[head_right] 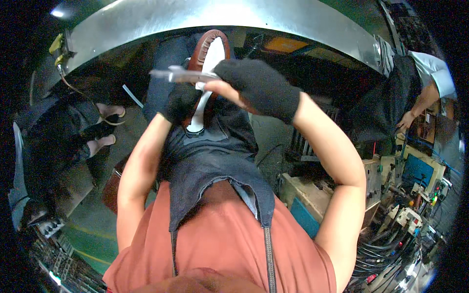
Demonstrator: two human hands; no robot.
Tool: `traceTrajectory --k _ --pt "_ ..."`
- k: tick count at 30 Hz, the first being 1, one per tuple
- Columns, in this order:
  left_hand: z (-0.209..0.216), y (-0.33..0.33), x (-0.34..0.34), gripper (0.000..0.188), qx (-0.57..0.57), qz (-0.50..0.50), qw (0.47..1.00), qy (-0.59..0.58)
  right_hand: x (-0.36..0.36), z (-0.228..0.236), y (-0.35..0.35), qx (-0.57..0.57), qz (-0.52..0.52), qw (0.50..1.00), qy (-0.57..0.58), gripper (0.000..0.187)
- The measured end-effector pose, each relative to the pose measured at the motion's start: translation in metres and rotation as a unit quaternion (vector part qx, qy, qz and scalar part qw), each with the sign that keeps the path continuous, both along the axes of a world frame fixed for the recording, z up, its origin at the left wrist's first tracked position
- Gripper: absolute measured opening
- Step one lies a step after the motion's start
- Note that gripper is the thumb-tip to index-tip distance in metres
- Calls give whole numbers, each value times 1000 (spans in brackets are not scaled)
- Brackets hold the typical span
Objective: The person uses pliers to scrape and smooth the white sole of a brown shoe held on their lap. They repeatedly pick up shoes from a nearby conveyor belt, perform the scraping action on the sole, and place the shoes back on the belt.
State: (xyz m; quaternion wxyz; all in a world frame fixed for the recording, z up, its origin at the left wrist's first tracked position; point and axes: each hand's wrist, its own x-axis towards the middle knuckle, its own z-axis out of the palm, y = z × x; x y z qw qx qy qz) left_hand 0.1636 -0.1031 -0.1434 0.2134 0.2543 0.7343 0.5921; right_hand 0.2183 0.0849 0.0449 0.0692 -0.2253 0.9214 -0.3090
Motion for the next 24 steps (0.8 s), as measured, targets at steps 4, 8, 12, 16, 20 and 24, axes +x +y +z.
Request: traceTrajectory --k 4,8,12,16,20,24 --pt "15 -5 15 100 -35 -59 990 127 9 -55 24 50 -99 977 -182 42" --pt "11 -23 18 99 16 -62 997 -52 24 -32 3 40 -45 998 -33 26" --pt "45 -14 10 97 -21 -47 998 35 17 -85 15 -101 -221 932 -267 43" --pt "51 -17 21 78 -38 69 997 -20 65 -82 -1 -361 -415 740 -388 51" --pt "72 14 -16 91 67 50 992 -98 105 -141 -33 -277 -498 671 -475 74" --pt "126 71 -137 62 193 67 954 -220 115 -223 -67 -317 -554 664 -389 63"
